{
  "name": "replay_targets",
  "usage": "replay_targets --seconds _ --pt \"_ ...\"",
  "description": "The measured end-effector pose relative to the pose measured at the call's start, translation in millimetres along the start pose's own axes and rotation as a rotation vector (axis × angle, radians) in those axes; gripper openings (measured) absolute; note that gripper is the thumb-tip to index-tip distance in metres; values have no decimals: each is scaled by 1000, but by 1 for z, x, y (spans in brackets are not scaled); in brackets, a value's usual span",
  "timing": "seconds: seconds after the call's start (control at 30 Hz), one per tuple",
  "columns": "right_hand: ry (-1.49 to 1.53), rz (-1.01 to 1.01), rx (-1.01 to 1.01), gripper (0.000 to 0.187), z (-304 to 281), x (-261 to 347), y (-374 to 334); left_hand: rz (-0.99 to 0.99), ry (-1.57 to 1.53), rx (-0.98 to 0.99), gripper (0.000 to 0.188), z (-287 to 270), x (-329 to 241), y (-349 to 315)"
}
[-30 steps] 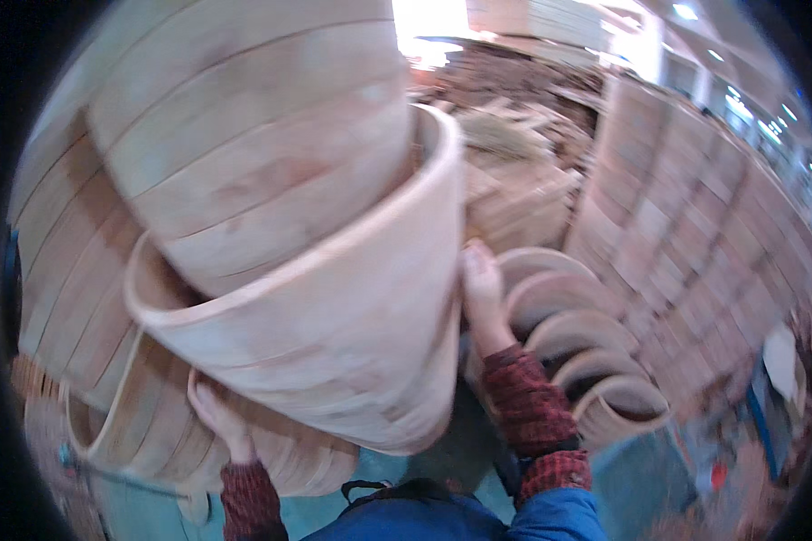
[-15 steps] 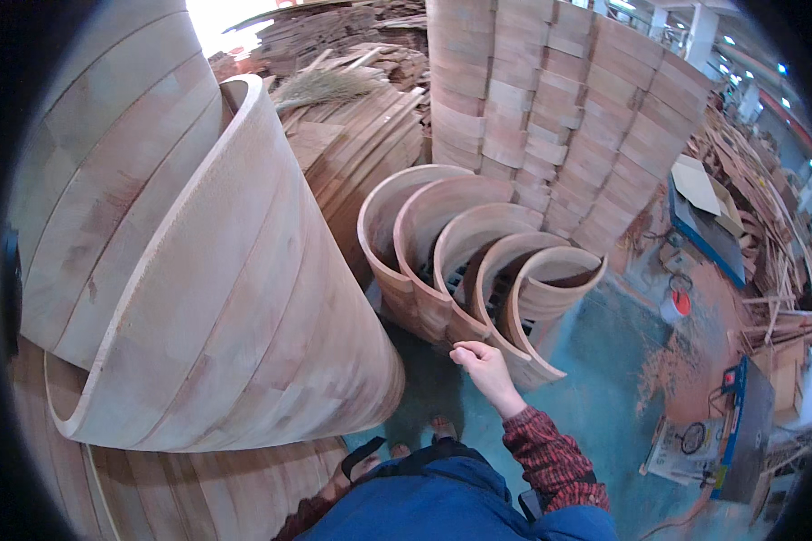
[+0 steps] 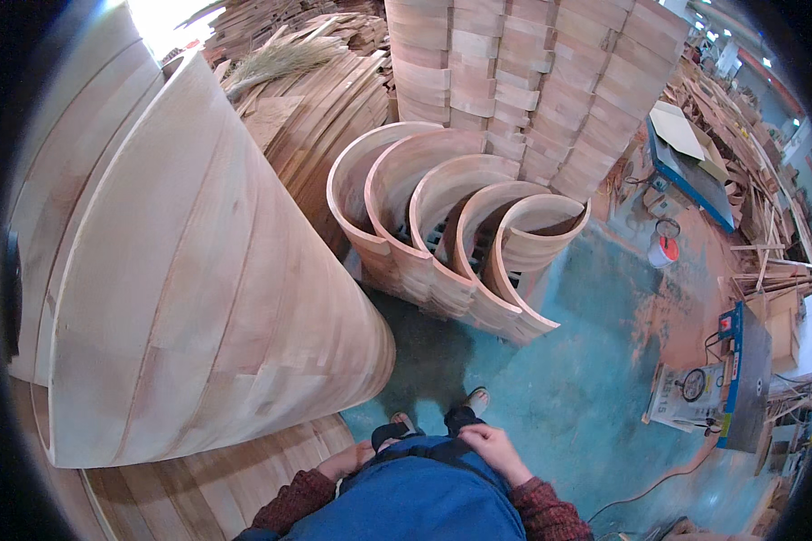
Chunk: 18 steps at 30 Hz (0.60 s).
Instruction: Shaping the edges of curved wooden components using a stationary spindle shaper machine.
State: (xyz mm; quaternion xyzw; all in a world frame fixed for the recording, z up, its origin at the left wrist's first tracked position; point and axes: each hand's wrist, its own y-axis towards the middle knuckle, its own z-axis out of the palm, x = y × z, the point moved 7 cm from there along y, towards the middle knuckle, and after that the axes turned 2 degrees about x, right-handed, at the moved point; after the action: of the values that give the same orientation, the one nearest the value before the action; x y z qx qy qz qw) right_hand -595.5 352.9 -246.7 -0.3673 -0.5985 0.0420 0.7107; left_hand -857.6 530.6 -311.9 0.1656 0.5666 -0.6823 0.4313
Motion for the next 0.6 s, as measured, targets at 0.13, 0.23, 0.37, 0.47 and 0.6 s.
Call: replay_targets --seconds 0.13,0.23,0.37,0.47,0.6 --pt "208 91 0 28 -31 -6 9 -31 -128 -113 42 18 -21 4" --pt "142 3 -25 27 -76 4 32 -58 -60 -211 43 38 -40 20" --pt "106 -35 -75 27 -125 31 53 74 114 -296 43 62 -89 40" --pt "101 -33 -103 27 -146 44 60 32 320 -296 42 58 -131 72" --pt "78 -5 -63 28 -158 17 65 89 82 -332 32 -6 -149 154"
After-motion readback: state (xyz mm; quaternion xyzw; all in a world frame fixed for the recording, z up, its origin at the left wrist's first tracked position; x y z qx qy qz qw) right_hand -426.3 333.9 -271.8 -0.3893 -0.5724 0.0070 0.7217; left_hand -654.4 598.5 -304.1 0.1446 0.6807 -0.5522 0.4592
